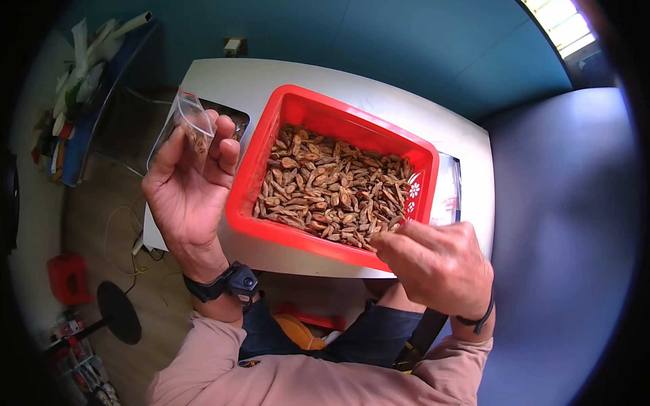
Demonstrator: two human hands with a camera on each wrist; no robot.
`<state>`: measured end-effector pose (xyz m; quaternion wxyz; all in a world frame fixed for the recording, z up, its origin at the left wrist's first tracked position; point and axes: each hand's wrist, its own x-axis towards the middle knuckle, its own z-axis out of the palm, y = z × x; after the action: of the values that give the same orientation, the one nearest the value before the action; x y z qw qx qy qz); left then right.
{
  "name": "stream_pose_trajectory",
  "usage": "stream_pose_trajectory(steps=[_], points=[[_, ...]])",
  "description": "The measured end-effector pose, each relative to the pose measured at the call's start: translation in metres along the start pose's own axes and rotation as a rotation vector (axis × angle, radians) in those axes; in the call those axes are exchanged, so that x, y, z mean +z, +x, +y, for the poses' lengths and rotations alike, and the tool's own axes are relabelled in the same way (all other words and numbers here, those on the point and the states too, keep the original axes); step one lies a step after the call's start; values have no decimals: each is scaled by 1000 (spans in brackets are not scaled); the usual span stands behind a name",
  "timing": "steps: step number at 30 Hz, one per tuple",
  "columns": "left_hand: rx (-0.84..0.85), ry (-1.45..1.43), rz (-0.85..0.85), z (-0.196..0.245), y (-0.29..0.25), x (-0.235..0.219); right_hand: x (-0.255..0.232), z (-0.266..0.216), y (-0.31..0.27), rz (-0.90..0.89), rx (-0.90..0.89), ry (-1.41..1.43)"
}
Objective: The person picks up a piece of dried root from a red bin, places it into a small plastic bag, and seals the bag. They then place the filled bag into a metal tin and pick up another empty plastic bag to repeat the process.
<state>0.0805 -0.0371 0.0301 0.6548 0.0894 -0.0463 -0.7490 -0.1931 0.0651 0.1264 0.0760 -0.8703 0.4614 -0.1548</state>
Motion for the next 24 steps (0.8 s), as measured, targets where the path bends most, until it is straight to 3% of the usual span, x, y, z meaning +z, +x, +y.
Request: stream_pose_trajectory(steps=[3, 13, 18, 21, 24], points=[[-28, -81, -92, 11, 2, -3, -1, 1, 31, -156, -12, -81], [-57, -183, -61, 28, 5, -5, 64, 47, 103, -450, 5, -34], [17, -98, -38, 34, 4, -10, 86, 59, 109, -477, -41, -66], [30, -116, 13, 32, 5, -8, 90, 60, 119, -446, 39, -97], [-10, -149, 12, 34, 11, -16, 101, 71, 127, -323, -5, -51]])
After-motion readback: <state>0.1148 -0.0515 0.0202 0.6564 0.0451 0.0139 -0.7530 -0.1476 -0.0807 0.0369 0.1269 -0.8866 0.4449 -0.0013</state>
